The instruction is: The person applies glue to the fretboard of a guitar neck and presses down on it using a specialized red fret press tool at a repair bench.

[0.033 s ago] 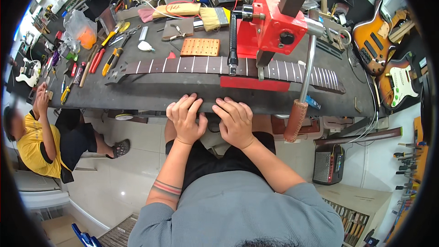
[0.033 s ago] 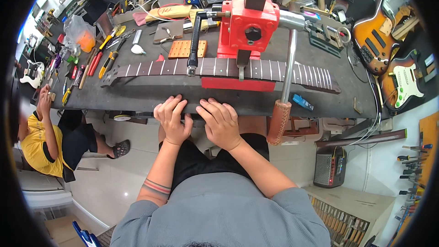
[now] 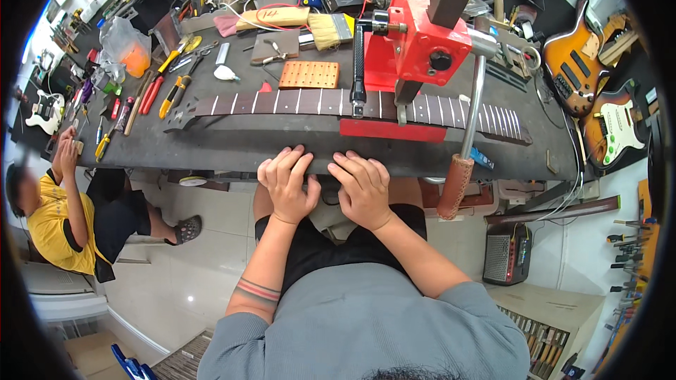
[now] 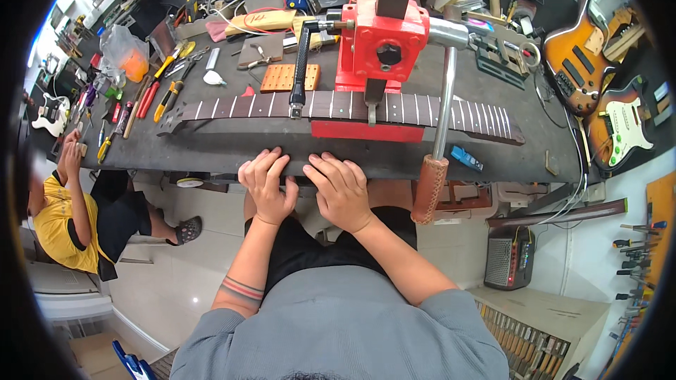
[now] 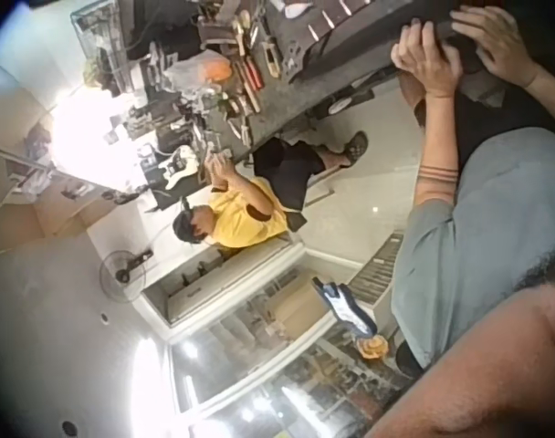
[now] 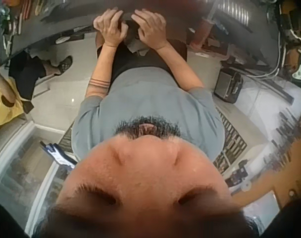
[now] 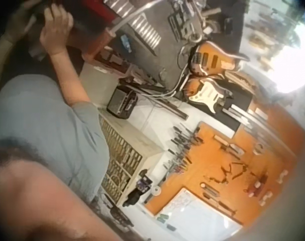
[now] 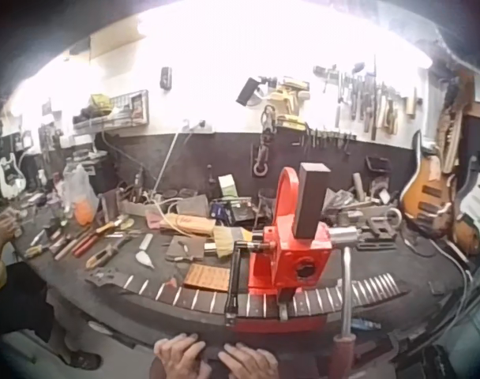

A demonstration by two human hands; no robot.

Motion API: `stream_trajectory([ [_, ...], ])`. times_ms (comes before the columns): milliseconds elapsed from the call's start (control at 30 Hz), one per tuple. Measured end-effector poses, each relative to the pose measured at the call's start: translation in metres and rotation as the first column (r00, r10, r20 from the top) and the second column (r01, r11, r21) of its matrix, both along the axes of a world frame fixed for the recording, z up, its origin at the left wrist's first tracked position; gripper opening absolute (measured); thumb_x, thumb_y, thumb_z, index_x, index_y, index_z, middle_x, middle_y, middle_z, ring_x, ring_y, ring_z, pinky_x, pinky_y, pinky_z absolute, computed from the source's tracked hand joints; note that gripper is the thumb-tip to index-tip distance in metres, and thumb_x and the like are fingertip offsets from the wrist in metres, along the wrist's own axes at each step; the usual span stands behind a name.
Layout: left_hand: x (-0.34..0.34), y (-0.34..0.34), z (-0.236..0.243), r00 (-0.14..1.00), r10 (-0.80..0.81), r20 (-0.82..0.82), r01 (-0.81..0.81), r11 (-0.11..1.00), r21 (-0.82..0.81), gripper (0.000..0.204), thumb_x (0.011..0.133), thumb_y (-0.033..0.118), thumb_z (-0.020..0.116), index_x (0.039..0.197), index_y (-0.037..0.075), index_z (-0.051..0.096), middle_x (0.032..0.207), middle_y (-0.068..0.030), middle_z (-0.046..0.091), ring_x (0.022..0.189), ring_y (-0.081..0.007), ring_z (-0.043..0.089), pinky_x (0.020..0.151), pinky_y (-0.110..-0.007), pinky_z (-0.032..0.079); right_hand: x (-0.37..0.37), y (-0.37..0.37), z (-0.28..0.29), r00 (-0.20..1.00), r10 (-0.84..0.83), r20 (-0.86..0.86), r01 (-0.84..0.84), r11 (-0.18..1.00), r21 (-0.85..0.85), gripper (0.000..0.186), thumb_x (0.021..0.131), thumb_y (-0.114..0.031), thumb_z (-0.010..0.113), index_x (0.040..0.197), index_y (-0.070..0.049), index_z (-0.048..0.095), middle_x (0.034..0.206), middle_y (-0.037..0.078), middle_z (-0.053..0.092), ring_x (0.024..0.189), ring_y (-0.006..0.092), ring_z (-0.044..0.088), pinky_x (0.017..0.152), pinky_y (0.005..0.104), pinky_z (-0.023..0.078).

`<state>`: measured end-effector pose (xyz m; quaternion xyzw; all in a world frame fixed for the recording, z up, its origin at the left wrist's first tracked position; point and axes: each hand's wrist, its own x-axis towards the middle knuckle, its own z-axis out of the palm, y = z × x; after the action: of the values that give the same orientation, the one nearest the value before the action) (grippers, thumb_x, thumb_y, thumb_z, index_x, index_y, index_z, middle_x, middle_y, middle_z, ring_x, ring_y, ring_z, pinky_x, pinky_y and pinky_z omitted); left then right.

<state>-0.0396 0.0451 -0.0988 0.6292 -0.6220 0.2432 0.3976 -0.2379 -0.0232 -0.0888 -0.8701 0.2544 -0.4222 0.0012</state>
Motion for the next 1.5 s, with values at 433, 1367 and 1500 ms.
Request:
stream_trajectory([
  [433, 0.0, 0.0, -0.007, 1.0, 0.019, 0.003, -0.019, 1.0, -0.004, 0.052, 0.088, 0.022, 0.076, 0.14, 0.018, 0.075, 0.148, -0.0033, 0.074, 0.143, -0.0261, 0.061, 0.125, -0.051, 0.032, 0.0, -0.002, -0.007, 1.0, -0.015, -0.028, 0.015, 1.0, -0.006, 0.064, 0.087, -0.008, 0.072, 0.15, -0.02, 0.071, 0.158, 0.0, 0.07, 0.148, 0.0196, 0.062, 0.129, 0.0457, 0.033],
  [1367, 0.001, 0.002, -0.011, 1.0, -0.001, 0.021, 0.001, 1.0, -0.001, 0.056, 0.088, 0.021, 0.075, 0.144, 0.017, 0.072, 0.152, -0.0048, 0.072, 0.147, -0.0277, 0.059, 0.129, -0.053, 0.029, -0.001, -0.001, -0.01, 0.999, -0.027, -0.029, 0.026, 0.999, -0.033, 0.066, 0.085, -0.009, 0.073, 0.15, -0.02, 0.07, 0.158, 0.0, 0.07, 0.148, 0.0204, 0.063, 0.13, 0.0464, 0.031],
  [1500, 0.002, -0.001, -0.009, 0.999, 0.001, 0.032, 0.0, 1.0, -0.013, 0.056, 0.088, 0.021, 0.075, 0.144, 0.017, 0.072, 0.152, -0.0051, 0.072, 0.147, -0.0279, 0.059, 0.129, -0.053, 0.029, 0.001, -0.004, -0.008, 1.0, -0.026, -0.013, 0.025, 0.998, -0.049, 0.066, 0.086, -0.008, 0.073, 0.15, -0.02, 0.07, 0.158, 0.0, 0.07, 0.148, 0.0203, 0.063, 0.131, 0.0461, 0.03],
])
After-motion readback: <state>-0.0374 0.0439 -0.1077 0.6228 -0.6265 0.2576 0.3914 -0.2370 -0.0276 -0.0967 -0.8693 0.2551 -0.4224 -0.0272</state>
